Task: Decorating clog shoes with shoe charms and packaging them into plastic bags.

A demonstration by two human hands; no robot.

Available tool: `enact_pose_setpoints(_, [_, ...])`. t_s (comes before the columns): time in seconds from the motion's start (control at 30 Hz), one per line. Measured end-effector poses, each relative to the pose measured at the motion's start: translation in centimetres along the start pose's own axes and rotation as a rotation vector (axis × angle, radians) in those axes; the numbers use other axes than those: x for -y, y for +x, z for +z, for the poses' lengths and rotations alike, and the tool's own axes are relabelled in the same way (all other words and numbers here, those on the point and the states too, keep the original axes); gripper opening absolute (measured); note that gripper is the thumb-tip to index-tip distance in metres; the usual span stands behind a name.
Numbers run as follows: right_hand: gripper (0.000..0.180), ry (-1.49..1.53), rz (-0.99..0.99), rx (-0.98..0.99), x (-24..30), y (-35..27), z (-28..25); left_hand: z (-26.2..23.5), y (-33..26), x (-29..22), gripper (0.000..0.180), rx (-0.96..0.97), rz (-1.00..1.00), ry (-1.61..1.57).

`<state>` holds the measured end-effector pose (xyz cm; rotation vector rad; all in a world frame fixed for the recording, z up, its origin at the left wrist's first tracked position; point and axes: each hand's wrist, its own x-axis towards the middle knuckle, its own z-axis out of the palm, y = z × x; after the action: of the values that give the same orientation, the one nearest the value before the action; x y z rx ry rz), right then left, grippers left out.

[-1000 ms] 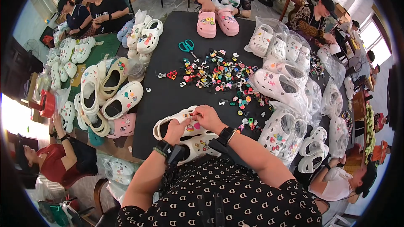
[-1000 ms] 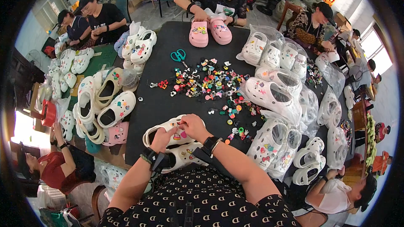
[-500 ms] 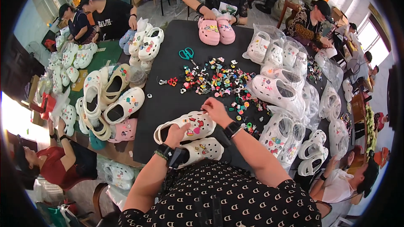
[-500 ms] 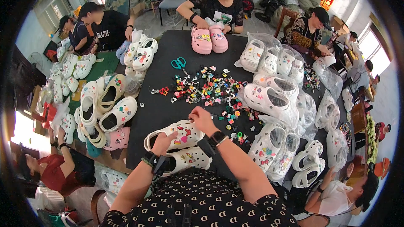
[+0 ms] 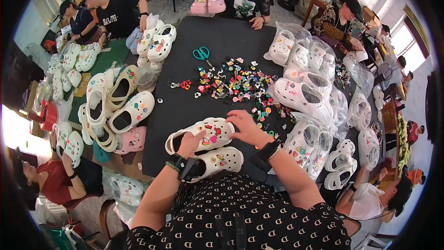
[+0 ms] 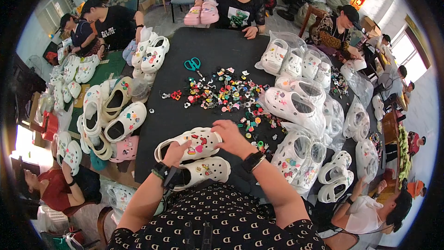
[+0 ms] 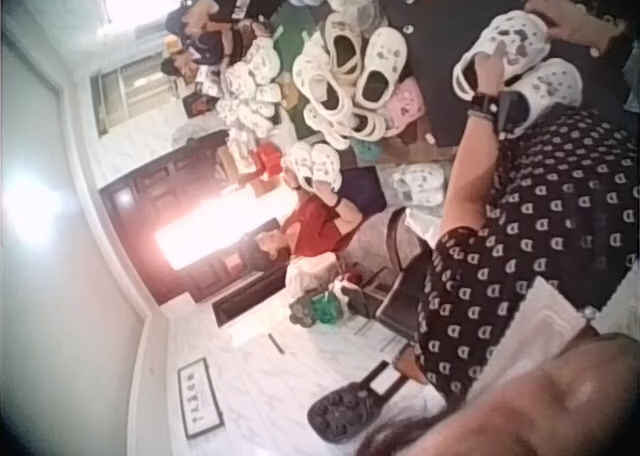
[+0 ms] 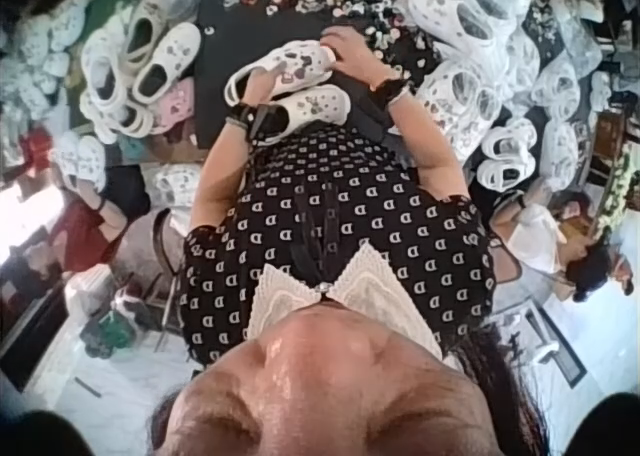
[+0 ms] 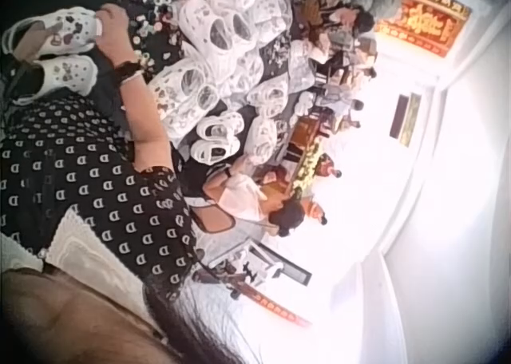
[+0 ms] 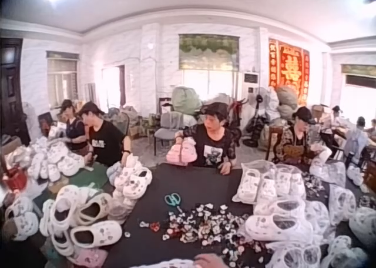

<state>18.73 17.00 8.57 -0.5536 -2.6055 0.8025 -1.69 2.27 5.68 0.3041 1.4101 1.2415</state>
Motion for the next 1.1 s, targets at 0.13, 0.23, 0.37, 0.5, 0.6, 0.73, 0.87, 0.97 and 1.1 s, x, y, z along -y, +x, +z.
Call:
enact_pose_setpoints(0.13, [0.056, 0.045, -0.009, 0.117, 0.8, 1.7, 3.1, -0.4, 0.9, 1.0, 0.030, 0.010, 0.020, 0.038])
enact_pose_setpoints(0.23, [0.051, 0.064, 0.104, 0.254, 0.9, 3.3, 4.3, -1.9, 2.2, 2.7, 0.030, -0.063, 0.041, 0.142])
enact_pose_setpoints(0.37, [0.045, 0.153, 0.153, 0.306, 0.0, 4.0, 4.0, -0.1, 0.1, 0.2, 0.032, -0.014, 0.051, 0.086])
enact_pose_setpoints(0.5, [0.035, 0.235, 0.174, 0.211, -0.5, 4.3, 4.2, 0.1, -0.2, -0.3, 0.033, -0.094, 0.032, 0.187])
enact_pose_setpoints(0.6, [0.027, 0.276, 0.152, 0.149, -0.6, 4.2, 4.2, 0.6, -0.7, -1.3, 0.034, -0.047, 0.006, 0.161])
enact_pose_setpoints(0.73, [0.016, 0.265, -0.005, 0.007, 0.3, 3.6, 4.9, -1.1, 0.7, 0.8, 0.034, -0.148, -0.025, 0.265])
enact_pose_setpoints(0.87, [0.012, 0.232, -0.119, -0.088, -0.2, 2.3, 6.0, -0.3, 0.4, 0.2, 0.035, -0.077, 0.005, 0.199])
enact_pose_setpoints(0.97, [0.012, 0.172, -0.171, -0.155, 0.0, 1.8, 6.5, -0.4, 0.7, 0.7, 0.033, -0.089, 0.010, 0.179])
enact_pose_setpoints(1.1, [0.009, 0.164, -0.100, -0.232, 0.1, 1.7, 7.2, 0.1, 0.2, 0.0, 0.030, -0.017, 0.048, 0.071])
